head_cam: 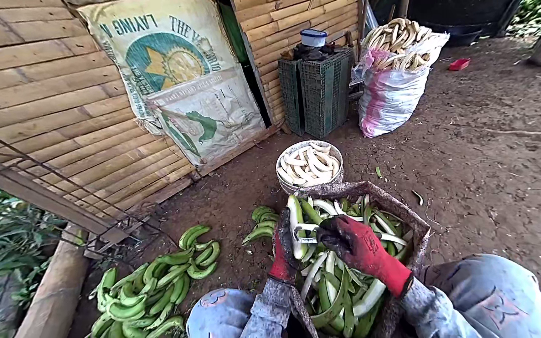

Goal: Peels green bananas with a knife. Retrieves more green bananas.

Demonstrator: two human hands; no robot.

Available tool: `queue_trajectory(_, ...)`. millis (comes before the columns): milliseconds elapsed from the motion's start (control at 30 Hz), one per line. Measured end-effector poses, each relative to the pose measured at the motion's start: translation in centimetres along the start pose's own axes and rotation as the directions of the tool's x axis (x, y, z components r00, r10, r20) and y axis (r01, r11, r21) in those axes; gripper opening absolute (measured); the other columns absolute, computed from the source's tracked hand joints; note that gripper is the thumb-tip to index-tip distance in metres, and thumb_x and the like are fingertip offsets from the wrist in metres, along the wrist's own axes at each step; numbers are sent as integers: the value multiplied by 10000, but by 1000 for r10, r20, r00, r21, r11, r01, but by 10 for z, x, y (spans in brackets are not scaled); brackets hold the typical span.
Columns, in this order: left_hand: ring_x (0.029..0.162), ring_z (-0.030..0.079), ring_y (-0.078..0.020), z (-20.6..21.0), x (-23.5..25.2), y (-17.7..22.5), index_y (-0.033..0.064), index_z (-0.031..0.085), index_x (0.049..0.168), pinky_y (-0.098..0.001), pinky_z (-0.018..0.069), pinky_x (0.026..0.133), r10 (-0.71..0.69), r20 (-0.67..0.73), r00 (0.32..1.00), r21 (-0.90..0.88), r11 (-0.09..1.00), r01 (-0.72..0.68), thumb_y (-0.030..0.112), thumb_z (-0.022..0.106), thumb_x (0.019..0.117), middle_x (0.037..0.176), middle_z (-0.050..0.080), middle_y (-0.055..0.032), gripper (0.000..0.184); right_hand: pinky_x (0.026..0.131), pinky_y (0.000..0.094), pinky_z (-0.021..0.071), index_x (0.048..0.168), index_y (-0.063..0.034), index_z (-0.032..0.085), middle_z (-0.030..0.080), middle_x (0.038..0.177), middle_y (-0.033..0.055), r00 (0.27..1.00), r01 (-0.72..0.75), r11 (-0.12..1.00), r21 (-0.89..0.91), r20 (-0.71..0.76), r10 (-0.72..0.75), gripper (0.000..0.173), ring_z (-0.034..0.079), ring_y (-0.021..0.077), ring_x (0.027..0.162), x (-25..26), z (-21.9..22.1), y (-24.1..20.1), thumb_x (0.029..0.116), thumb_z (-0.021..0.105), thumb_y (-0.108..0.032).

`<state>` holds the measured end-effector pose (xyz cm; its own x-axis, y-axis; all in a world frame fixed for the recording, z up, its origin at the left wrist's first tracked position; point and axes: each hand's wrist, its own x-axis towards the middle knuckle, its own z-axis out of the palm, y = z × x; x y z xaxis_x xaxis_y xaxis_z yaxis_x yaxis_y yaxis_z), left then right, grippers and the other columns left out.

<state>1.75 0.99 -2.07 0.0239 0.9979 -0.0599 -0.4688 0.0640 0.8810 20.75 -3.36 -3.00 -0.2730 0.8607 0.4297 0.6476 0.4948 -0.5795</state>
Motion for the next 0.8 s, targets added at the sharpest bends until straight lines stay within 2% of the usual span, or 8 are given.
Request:
queue_trajectory(67, 659, 663, -122, 0, -4, 4, -10, 550, 1259, -252, 582, 584, 18, 40, 999, 30, 999, -19, 275, 242, 1133, 868, 675, -81, 439, 776, 547, 564, 1209, -110, 702, 693, 1042, 202, 998, 52, 996, -77, 38, -50, 357, 695, 397, 960, -8, 11, -5, 942, 640, -340)
queue_trajectory(200, 743, 643, -84, 14, -40, 5, -22, 530, 1326, -245, 568, 690, -130, 154, 979, 344, 936, 70, 250, 273, 1124, 926, 658, -56, 425, 909, 612, 515, 1276, -18, 668, 660, 1183, 292, 931, -363, 917, -163, -90, 352, 354, 655, 475, 1094, 26, -22, 17, 960, 631, -174)
queue_trajectory(267, 673, 652, -123, 16, -35, 1, -24, 511, 1308, -281, 588, 622, -95, 134, 986, 216, 974, 65, 275, 212, 1119, 862, 652, -62, 464, 918, 588, 520, 1306, -28, 634, 657, 1196, 254, 898, -439, 891, -118, -97, 429, 360, 664, 426, 1087, 33, -30, 23, 993, 607, -204)
queue_trajectory(367, 843, 686, -152, 3, -7, -4, -14, 521, 1285, -314, 597, 775, 117, 42, 992, -31, 993, -116, 267, 175, 1126, 979, 676, -87, 473, 845, 526, 561, 1255, -64, 679, 697, 1124, 191, 975, -211, 977, -26, -80, 209, 388, 697, 355, 1011, 2, -5, -1, 964, 611, -312)
queue_trajectory(500, 782, 688, -151, -1, 3, 0, 16, 524, 1208, -290, 605, 733, 125, 4, 992, -151, 981, -123, 298, 177, 1133, 911, 666, -81, 453, 784, 561, 569, 1218, -128, 710, 695, 1055, 212, 998, 28, 981, -191, -44, -37, 397, 692, 427, 979, -20, 23, -15, 857, 700, -292)
queue_trajectory(700, 847, 676, -126, -2, -30, 4, 29, 473, 1458, -307, 589, 773, -288, 328, 900, 527, 846, 79, 246, 300, 1114, 1048, 692, -69, 442, 965, 583, 503, 1340, -28, 624, 643, 1241, 275, 902, -428, 891, -153, -14, 431, 380, 637, 447, 1150, 19, -14, 26, 989, 562, -159)
queue_trajectory(733, 909, 673, -112, 1, -36, 3, 32, 447, 1491, -289, 575, 832, -324, 329, 887, 519, 847, 117, 227, 297, 1118, 1121, 687, -72, 447, 984, 578, 492, 1332, -13, 612, 638, 1250, 268, 867, -492, 857, -150, 2, 498, 365, 634, 431, 1165, 25, -22, 31, 1012, 541, -174)
queue_trajectory(800, 731, 678, -173, 5, -32, -1, 4, 476, 1387, -308, 596, 663, -286, 204, 936, 226, 944, 239, 241, 236, 1132, 953, 672, -116, 422, 987, 571, 488, 1311, 1, 617, 649, 1230, 257, 872, -487, 867, -105, 3, 490, 365, 643, 411, 1153, 26, -27, 26, 1015, 552, -201)
